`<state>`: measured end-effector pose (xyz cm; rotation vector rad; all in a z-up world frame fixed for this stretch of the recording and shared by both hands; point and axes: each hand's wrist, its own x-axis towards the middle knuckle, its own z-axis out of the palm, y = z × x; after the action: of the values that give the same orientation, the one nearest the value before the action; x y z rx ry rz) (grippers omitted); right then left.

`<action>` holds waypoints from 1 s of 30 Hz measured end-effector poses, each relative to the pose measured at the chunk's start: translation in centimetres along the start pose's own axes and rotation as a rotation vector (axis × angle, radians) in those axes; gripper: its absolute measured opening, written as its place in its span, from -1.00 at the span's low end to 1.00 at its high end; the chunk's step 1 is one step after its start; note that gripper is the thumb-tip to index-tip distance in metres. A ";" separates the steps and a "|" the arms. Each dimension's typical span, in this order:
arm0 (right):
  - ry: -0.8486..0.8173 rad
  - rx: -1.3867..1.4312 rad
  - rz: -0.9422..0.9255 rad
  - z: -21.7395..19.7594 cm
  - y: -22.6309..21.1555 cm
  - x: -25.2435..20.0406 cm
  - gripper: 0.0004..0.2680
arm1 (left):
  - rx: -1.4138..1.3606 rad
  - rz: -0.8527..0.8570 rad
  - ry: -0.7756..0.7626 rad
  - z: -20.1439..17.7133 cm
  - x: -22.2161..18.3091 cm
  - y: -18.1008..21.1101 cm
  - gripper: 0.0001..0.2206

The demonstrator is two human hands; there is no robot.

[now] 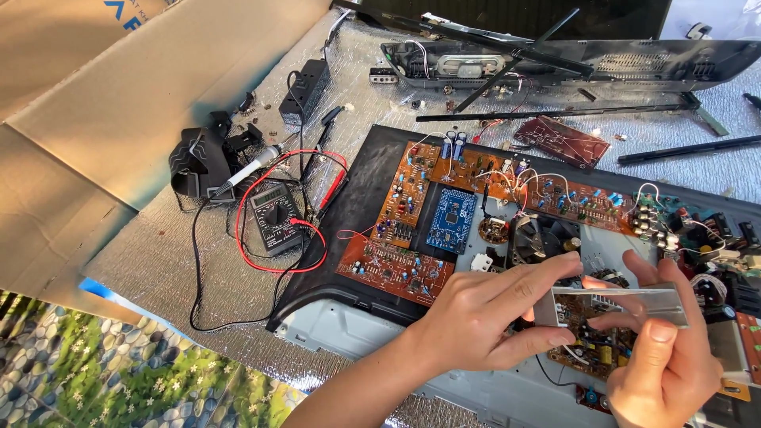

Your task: The person is attempting to assemble a metal bracket onto a circuit board inside a television.

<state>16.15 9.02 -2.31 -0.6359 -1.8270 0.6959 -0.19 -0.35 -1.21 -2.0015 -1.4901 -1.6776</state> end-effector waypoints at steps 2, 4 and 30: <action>0.008 -0.006 0.004 0.0 -0.1 0.1 -0.49 | 0.001 -0.009 -0.004 -0.1 0.1 0.1 -0.50; 0.016 0.085 -0.018 -0.1 -0.1 0.1 -0.53 | -0.017 -0.007 -0.004 -0.1 0.1 0.1 -0.50; 0.058 -0.031 -0.089 0.1 -0.9 0.6 -0.54 | 0.256 0.061 -0.021 -0.2 0.3 -0.8 -0.56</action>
<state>15.74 8.81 -1.30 -0.5851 -1.8042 0.5858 -0.92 0.11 -1.23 -1.9119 -1.5455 -1.3679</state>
